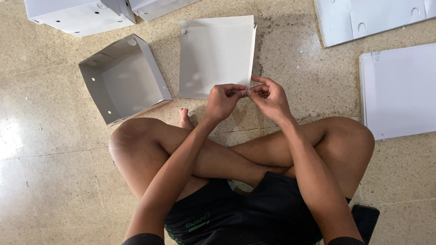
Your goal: The person assembles white cardboard boxes by folding the flat pieces and securing the tabs. They complete one box and place it aside, then begin assembling a second box using the same folding and tab-locking method.
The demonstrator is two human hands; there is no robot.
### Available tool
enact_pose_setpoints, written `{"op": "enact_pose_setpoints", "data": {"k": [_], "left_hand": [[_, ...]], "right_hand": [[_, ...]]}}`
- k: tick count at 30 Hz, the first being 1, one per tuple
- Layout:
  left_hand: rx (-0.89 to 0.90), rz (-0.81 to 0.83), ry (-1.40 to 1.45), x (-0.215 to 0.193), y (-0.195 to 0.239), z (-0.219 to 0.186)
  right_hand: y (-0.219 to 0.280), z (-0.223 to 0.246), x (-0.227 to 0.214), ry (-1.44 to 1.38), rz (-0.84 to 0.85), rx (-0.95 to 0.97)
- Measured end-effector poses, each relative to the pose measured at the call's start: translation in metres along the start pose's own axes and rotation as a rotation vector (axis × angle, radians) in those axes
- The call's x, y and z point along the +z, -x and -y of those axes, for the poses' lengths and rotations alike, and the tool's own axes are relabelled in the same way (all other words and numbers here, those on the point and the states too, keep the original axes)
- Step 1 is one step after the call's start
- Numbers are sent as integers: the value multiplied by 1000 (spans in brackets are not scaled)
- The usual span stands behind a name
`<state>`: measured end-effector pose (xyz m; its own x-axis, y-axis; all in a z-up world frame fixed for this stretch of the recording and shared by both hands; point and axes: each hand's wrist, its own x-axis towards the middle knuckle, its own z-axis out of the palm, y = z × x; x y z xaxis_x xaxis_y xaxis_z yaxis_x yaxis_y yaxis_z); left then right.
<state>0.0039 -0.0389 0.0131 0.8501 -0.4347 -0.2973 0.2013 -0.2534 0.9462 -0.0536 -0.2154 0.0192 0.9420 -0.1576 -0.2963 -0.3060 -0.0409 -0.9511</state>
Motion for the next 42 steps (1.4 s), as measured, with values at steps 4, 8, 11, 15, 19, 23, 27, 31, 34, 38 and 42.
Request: {"op": "enact_pose_setpoints", "data": {"k": [4, 8, 11, 15, 19, 23, 27, 31, 34, 38, 42], "left_hand": [[-21, -10, -6, 2, -3, 7], [-24, -32, -8, 1, -7, 18], [-36, -37, -46, 2, -7, 19], [-55, -31, -48, 5, -6, 17], [-106, -20, -115, 7, -8, 25], [-143, 3, -121, 12, -15, 59], [-201, 148, -241, 14, -3, 56], [-199, 380, -470, 23, 14, 55], [-209, 396, -550, 25, 15, 26], [-154, 162, -412, 36, -18, -24], [-102, -46, -283, 51, -62, -30]], "right_hand": [[2, -2, 1, -53, 17, 34], [-4, -12, 1, -66, 42, 30], [-6, -19, 1, -74, 68, 27], [-3, -14, -1, -72, 79, 50], [-1, -15, 0, -8, 98, 97], [1, 0, 3, 93, 106, 125], [-5, -18, 3, 263, 19, 163], [-16, -23, -6, 434, -190, -22], [-13, -21, -10, 387, -191, -11], [-21, -38, -14, 403, -233, -140], [-19, -22, -11, 371, -194, -126]]}}
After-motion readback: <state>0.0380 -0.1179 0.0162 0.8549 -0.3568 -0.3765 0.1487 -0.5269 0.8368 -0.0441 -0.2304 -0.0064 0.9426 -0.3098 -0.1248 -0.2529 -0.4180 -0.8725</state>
